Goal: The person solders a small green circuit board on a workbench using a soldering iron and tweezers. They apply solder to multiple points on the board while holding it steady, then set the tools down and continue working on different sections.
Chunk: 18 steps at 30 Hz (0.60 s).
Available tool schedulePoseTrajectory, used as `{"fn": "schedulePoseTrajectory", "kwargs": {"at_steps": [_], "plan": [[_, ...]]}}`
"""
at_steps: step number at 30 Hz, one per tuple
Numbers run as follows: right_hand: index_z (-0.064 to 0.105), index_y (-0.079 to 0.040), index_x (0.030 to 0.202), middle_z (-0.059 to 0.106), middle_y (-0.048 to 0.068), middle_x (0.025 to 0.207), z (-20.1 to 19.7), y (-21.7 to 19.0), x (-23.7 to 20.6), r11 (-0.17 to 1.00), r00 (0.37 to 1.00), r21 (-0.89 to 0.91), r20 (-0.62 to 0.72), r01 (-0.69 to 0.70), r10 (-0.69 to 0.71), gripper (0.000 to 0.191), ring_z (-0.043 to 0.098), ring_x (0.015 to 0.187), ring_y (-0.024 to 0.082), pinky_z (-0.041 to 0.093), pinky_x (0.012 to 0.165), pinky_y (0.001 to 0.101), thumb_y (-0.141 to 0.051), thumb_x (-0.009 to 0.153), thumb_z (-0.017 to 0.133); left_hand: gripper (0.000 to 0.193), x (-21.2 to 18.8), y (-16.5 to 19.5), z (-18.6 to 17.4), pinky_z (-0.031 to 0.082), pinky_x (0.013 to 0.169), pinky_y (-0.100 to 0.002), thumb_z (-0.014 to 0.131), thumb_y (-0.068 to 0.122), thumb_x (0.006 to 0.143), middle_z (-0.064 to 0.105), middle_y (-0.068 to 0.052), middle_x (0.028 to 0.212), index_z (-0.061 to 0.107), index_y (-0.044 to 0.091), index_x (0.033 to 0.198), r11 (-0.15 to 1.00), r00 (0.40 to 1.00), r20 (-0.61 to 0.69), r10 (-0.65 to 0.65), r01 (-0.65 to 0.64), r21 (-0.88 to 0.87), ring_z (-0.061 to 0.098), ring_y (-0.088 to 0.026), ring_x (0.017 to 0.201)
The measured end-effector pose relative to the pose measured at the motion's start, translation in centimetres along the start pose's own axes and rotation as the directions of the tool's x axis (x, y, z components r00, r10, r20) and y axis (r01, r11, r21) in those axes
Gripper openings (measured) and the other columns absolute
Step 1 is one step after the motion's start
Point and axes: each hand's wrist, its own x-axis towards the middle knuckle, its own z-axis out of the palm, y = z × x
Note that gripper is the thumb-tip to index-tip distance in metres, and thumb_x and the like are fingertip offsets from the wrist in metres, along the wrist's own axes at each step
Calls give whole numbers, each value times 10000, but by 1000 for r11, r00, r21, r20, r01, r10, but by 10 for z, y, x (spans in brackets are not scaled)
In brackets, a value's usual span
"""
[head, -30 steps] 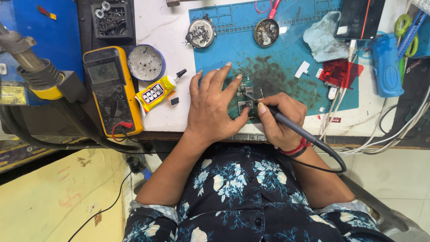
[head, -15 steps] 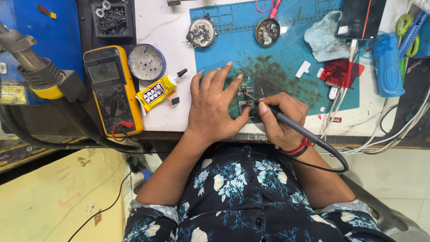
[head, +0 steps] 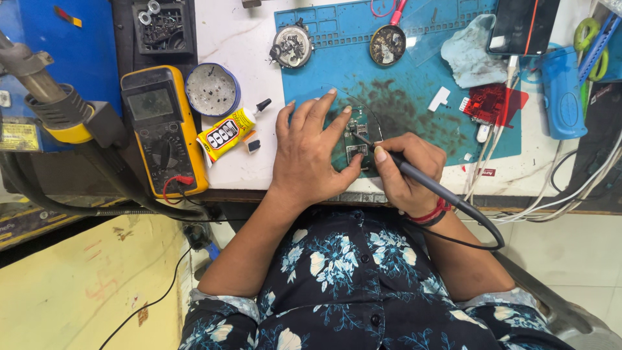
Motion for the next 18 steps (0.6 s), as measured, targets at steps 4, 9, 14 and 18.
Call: {"fn": "schedulePoseTrajectory", "kwargs": {"at_steps": [4, 9, 14, 18], "plan": [[690, -1, 940, 627, 96, 742, 0, 0, 1, 1000, 1000, -1, 0, 0, 0, 107, 597, 625, 203, 429, 601, 324, -97, 982, 713, 684, 0, 0, 0, 250, 1183, -569, 807, 422, 757, 497, -219, 1481, 679, 29, 1302, 1000, 1000, -1, -1, 1, 4, 458, -343, 1351], [690, 1, 944, 632, 94, 742, 0, 0, 0, 1000, 1000, 3, -7, -15, 15, 102, 600, 622, 196, 430, 599, 317, -90, 984, 714, 682, -1, 0, 0, 251, 1184, -565, 807, 425, 762, 495, -215, 1486, 678, 31, 1304, 1000, 1000, -1, 0, 0, 10, 456, -342, 1353], [693, 5, 947, 641, 95, 743, 0, 0, 0, 1000, 1000, 1, -5, -13, 13, 94, 601, 618, 194, 432, 598, 315, -81, 979, 712, 686, -1, 0, 1, 250, 1188, -565, 806, 427, 765, 497, -210, 1486, 675, 31, 1310, 1000, 1000, -6, 3, -3, 17, 454, -345, 1357], [688, 4, 941, 631, 94, 739, 0, 0, 0, 1000, 1000, 1, -7, -17, 17, 100, 603, 626, 198, 437, 607, 317, -83, 982, 716, 685, -1, -1, 1, 249, 1188, -568, 806, 428, 767, 494, -214, 1488, 674, 32, 1310, 1000, 1000, -5, 1, -1, 11, 452, -343, 1358]]}}
